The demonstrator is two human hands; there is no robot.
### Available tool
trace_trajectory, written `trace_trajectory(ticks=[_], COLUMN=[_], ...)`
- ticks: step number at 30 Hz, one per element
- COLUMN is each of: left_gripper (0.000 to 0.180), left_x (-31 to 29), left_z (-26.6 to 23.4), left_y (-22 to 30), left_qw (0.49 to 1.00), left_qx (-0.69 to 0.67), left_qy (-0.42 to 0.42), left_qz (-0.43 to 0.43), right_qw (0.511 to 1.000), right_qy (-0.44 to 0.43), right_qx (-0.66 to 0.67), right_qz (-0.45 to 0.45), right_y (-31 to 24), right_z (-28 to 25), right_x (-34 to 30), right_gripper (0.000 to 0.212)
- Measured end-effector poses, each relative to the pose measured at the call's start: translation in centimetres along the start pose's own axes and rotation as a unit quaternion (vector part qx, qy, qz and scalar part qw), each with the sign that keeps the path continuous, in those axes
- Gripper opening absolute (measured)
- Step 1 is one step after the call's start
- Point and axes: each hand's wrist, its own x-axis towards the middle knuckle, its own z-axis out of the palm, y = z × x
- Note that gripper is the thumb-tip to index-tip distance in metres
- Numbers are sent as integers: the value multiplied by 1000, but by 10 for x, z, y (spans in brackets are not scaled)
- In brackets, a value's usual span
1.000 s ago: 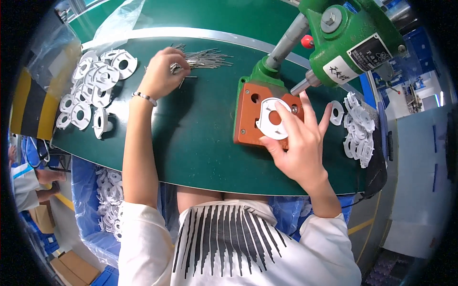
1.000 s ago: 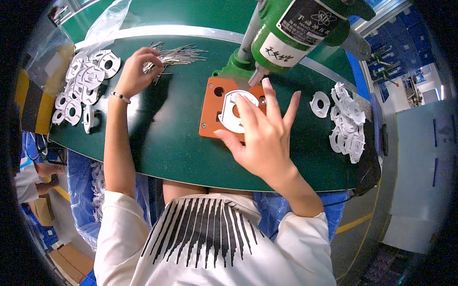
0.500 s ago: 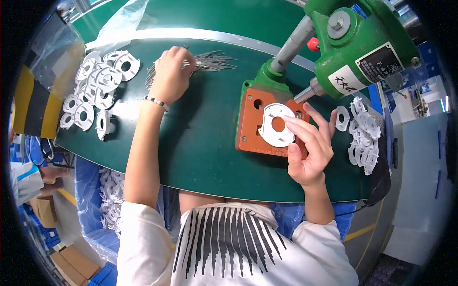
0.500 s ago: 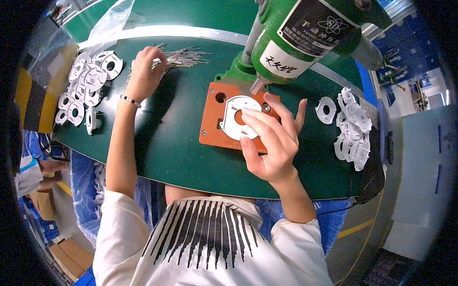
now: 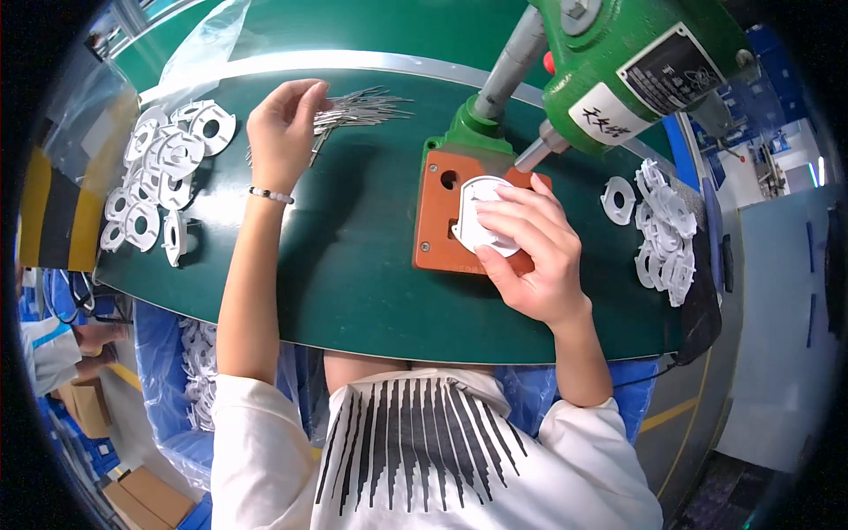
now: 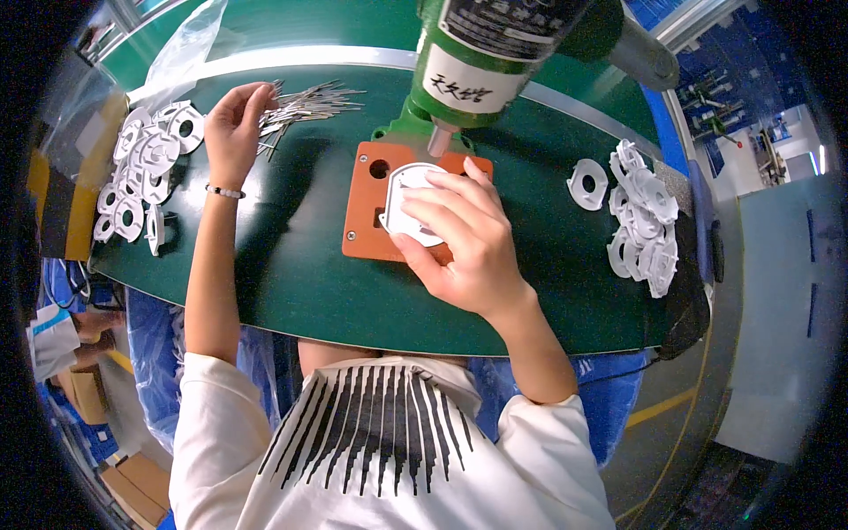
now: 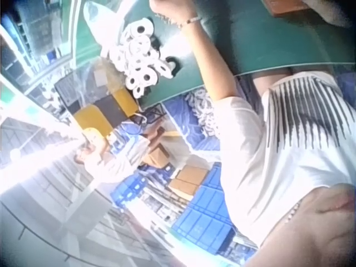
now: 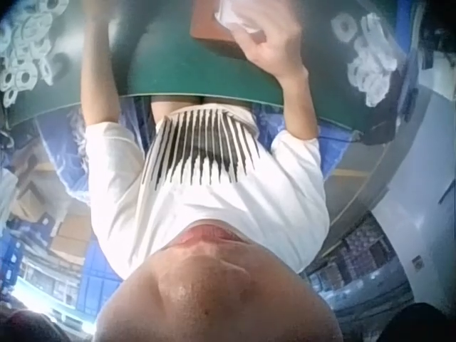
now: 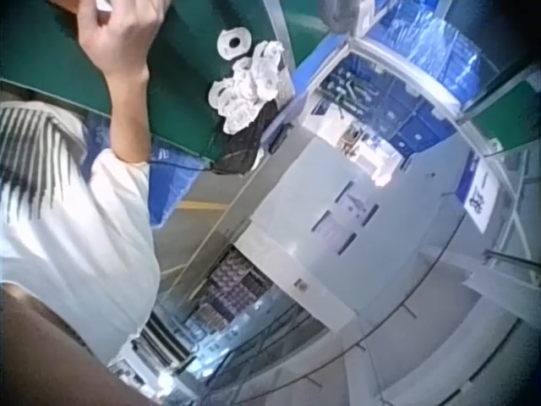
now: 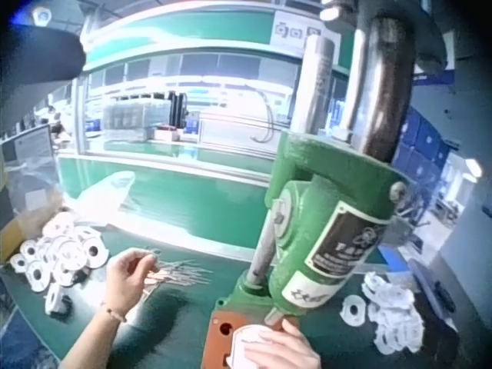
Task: The person assembles white plastic components with metal pins using a manual press machine, creating finished parts.
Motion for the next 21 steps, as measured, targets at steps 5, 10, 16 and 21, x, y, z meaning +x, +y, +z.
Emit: trace_trajectory(ticks=[5, 10, 16, 21], left_gripper=[19, 21, 16, 12], left_x=[-5, -18, -25, -40], left_z=[4, 24, 39, 69], left_y=[8, 12, 40, 74], left_qw=[997, 994, 988, 963], left_qx=[-39, -34, 18, 35], left_qy=[-68, -78, -117, -227], left_qz=[-5, 67, 99, 143], right_qw=[998, 977, 961, 982], right_qy=[-10, -4, 35, -37], right_qx=[55, 212, 271, 186], right_qz=[20, -12, 47, 10], right_y=[5, 22, 37, 34], right_z=[-5, -19, -15, -20], right_x=[0, 6, -4, -7], right_gripper=[22, 27, 29, 34])
